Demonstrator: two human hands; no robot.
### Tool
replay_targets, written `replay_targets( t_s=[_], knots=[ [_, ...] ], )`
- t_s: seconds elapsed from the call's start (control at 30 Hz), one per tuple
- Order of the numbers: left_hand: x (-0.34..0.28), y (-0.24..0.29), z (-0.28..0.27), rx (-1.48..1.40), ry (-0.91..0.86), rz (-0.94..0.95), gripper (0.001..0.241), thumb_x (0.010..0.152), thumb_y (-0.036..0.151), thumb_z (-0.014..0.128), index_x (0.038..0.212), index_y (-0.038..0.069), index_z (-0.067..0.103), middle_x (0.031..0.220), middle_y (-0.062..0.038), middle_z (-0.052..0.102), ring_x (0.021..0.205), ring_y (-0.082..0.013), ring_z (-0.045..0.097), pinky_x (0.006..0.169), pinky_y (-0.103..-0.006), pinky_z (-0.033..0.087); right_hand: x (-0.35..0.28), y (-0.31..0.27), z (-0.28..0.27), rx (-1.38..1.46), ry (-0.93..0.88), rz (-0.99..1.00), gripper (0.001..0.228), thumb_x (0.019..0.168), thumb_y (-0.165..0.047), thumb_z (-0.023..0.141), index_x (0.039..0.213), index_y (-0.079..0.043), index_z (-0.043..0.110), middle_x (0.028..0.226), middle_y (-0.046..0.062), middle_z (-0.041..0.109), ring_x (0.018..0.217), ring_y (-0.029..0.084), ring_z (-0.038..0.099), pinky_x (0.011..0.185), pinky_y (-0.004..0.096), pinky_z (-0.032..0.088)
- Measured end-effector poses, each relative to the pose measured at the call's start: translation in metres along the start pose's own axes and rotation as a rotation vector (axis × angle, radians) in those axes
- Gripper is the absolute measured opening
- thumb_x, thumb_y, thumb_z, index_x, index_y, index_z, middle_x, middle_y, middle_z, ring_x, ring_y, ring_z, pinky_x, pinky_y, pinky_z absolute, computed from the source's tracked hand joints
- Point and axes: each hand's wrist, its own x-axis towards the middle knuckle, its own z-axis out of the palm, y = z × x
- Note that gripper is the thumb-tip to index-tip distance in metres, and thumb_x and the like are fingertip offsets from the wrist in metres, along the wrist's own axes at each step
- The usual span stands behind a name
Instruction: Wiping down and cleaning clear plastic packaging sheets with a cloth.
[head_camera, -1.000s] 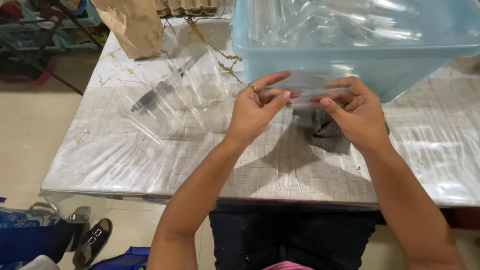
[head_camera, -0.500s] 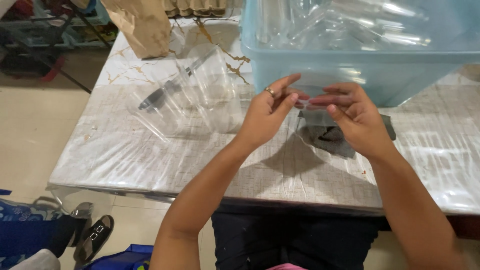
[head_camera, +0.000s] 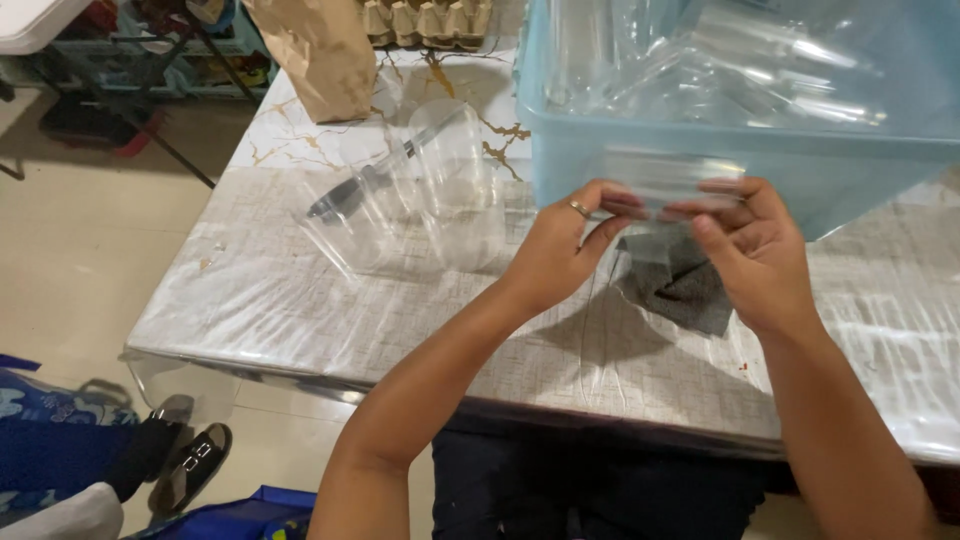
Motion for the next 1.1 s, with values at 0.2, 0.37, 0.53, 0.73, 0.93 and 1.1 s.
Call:
replay_targets(
  t_s=[0.2, 0.37, 0.53, 0.73, 0.93, 1.1],
  knots=[
    [0.000, 0.005, 0.000, 0.097, -0.007, 0.028, 0.024, 0.101, 0.000, 0.061, 0.125, 0.002, 0.057, 0.117, -0.011, 0.073, 0.114, -0.0232, 0.073, 0.098, -0.0335, 0.058, -0.001, 0.004, 0.000, 0.059, -0.003, -0.030, 0.024, 0.109, 0.000, 0.056, 0.132, -0.002, 0.051, 0.124, 0.015, 0.069, 0.121, 0.023, 0.068, 0.112, 0.037, 0.054],
    [0.000, 0.001, 0.001, 0.137, -0.019, 0.012, 0.032, 0.097, -0.003, 0.063, 0.128, 0.000, 0.054, 0.118, -0.013, 0.071, 0.114, -0.0246, 0.071, 0.098, -0.0346, 0.056, -0.001, 0.004, -0.001, 0.028, -0.011, -0.067, 0.026, 0.105, 0.005, 0.058, 0.129, -0.002, 0.049, 0.123, 0.016, 0.069, 0.124, 0.024, 0.068, 0.111, 0.038, 0.054],
    [-0.002, -0.015, 0.005, -0.079, -0.033, 0.009, 0.032, 0.100, -0.011, 0.053, 0.129, -0.001, 0.055, 0.123, -0.012, 0.067, 0.119, -0.0230, 0.069, 0.107, -0.0333, 0.057, -0.002, -0.007, 0.004, 0.010, 0.003, -0.043, 0.030, 0.105, 0.004, 0.059, 0.133, -0.003, 0.050, 0.123, 0.015, 0.071, 0.124, 0.024, 0.068, 0.110, 0.036, 0.055],
    [0.000, -0.012, 0.005, -0.254, 0.010, -0.017, 0.025, 0.105, -0.008, 0.055, 0.128, 0.001, 0.053, 0.117, -0.009, 0.066, 0.113, -0.0183, 0.069, 0.103, -0.0318, 0.057, -0.007, 0.005, 0.005, -0.298, 0.077, -0.182, 0.020, 0.101, 0.005, 0.069, 0.120, 0.003, 0.064, 0.118, 0.014, 0.072, 0.117, 0.020, 0.070, 0.104, 0.032, 0.059],
    [-0.002, -0.021, 0.012, -0.289, 0.019, -0.097, 0.023, 0.106, -0.006, 0.053, 0.127, 0.001, 0.050, 0.117, -0.010, 0.061, 0.115, -0.0179, 0.066, 0.099, -0.0304, 0.054, -0.005, -0.001, 0.006, -0.232, 0.050, -0.234, 0.016, 0.102, 0.002, 0.067, 0.118, 0.002, 0.063, 0.118, 0.012, 0.072, 0.116, 0.016, 0.069, 0.101, 0.029, 0.056],
    [-0.006, -0.020, 0.012, -0.106, 0.007, -0.066, 0.023, 0.107, 0.004, 0.057, 0.129, 0.002, 0.051, 0.124, -0.011, 0.063, 0.121, -0.0191, 0.065, 0.105, -0.0340, 0.054, -0.007, 0.004, 0.003, -0.202, 0.081, -0.202, 0.011, 0.107, 0.000, 0.063, 0.118, 0.002, 0.065, 0.114, 0.013, 0.074, 0.109, 0.016, 0.071, 0.098, 0.031, 0.058]
  ],
)
